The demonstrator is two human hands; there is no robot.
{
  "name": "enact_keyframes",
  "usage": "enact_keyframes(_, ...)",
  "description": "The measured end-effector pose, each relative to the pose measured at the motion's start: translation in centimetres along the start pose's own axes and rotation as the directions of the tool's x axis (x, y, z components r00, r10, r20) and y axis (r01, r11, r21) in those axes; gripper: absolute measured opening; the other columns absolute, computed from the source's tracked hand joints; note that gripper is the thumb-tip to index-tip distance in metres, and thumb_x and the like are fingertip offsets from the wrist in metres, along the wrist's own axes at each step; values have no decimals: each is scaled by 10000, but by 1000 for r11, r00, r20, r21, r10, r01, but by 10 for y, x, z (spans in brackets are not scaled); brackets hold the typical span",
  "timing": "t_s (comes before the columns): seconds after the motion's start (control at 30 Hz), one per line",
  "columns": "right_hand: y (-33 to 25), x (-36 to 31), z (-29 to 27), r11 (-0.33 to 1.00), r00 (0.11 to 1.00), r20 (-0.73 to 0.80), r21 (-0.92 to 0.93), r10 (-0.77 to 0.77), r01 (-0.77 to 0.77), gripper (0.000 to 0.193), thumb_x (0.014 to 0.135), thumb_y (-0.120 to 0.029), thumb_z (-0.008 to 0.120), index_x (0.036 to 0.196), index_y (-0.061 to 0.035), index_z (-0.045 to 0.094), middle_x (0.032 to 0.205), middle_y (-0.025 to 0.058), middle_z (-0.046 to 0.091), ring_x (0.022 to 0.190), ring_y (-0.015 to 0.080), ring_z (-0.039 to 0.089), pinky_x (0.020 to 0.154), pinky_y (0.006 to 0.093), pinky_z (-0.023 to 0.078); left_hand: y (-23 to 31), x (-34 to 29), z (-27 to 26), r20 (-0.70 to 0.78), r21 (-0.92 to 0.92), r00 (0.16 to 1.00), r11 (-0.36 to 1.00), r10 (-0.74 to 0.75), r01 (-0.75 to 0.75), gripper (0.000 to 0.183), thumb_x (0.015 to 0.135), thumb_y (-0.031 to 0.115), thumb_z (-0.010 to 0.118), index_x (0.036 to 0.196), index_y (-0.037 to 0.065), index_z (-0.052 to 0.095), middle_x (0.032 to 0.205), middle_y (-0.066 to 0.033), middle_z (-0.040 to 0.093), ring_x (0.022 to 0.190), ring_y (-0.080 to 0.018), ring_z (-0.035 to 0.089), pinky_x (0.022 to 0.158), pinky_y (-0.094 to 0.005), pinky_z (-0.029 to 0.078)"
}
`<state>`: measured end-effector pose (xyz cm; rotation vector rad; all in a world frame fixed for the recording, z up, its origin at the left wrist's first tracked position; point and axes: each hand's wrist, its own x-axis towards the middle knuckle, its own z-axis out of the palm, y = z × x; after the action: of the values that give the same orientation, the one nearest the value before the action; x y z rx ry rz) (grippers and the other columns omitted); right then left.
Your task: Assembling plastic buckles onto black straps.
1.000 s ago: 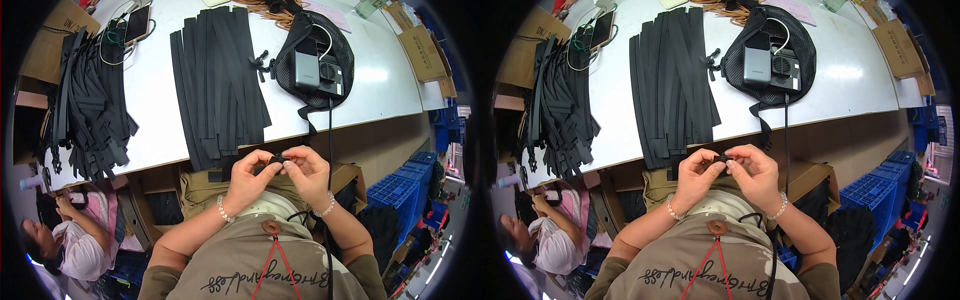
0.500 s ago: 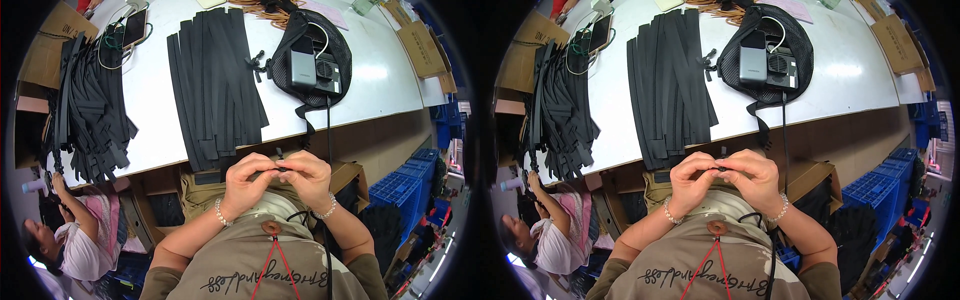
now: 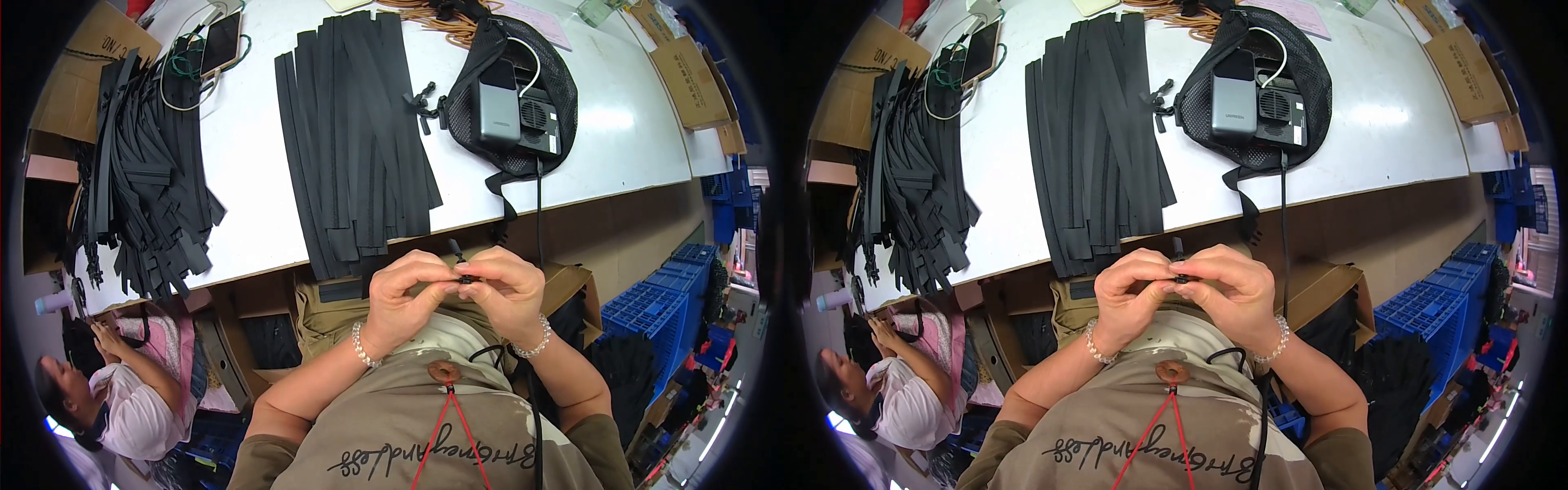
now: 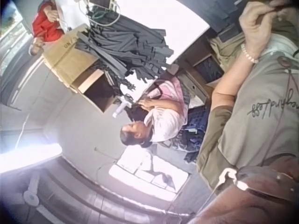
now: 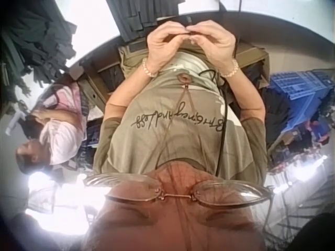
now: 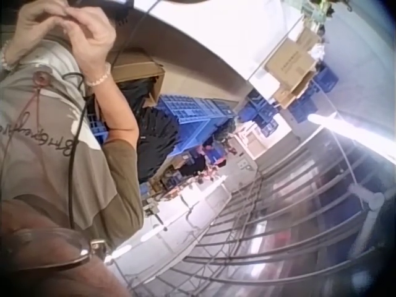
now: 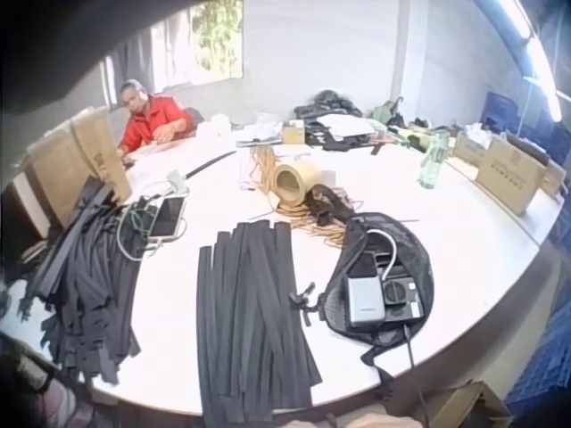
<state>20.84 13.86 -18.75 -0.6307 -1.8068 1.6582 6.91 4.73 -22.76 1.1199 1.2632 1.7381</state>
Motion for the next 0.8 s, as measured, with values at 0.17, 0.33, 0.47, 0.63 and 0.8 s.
enact_keyframes(0.17,-2,-3,9,949,964,-182,285,192,-135,121,791,43,654,907,51,618,844,73,610,733,109,614,612,217,501,5,4,0,-46,-49,994,994,-95,93,124,767,12,688,888,8,662,879,-79,637,780,-136,596,699,-241,481)
enact_keyframes(0.33,3,1,-3,910,921,11,148,390,-387,61,831,11,623,865,52,594,796,33,585,656,76,589,569,193,476,10,12,-3,55,-75,963,961,-263,266,197,815,6,651,1012,3,642,892,-52,613,790,-72,572,679,-200,474)
enact_keyframes(0.47,2,4,-6,914,913,96,50,397,-403,93,866,-38,596,829,46,582,772,16,568,601,54,537,517,179,420,7,9,-3,37,-205,923,901,-383,382,174,831,16,639,1004,1,640,880,-51,608,741,-78,579,652,-191,477)
enact_keyframes(0.63,-4,5,-1,976,991,81,-196,108,-90,106,859,-31,563,771,26,557,733,55,557,589,117,500,524,240,394,8,10,-2,50,-279,935,894,-352,351,136,850,26,619,980,-13,632,857,-52,600,697,-92,581,618,-205,488)
enact_keyframes(0.8,-7,4,5,975,1000,0,-222,11,-11,81,843,-14,561,769,20,567,697,72,554,602,143,513,539,259,406,11,9,2,87,-373,924,848,-371,376,120,863,18,604,977,-9,635,828,-25,608,707,-61,563,633,-196,475)
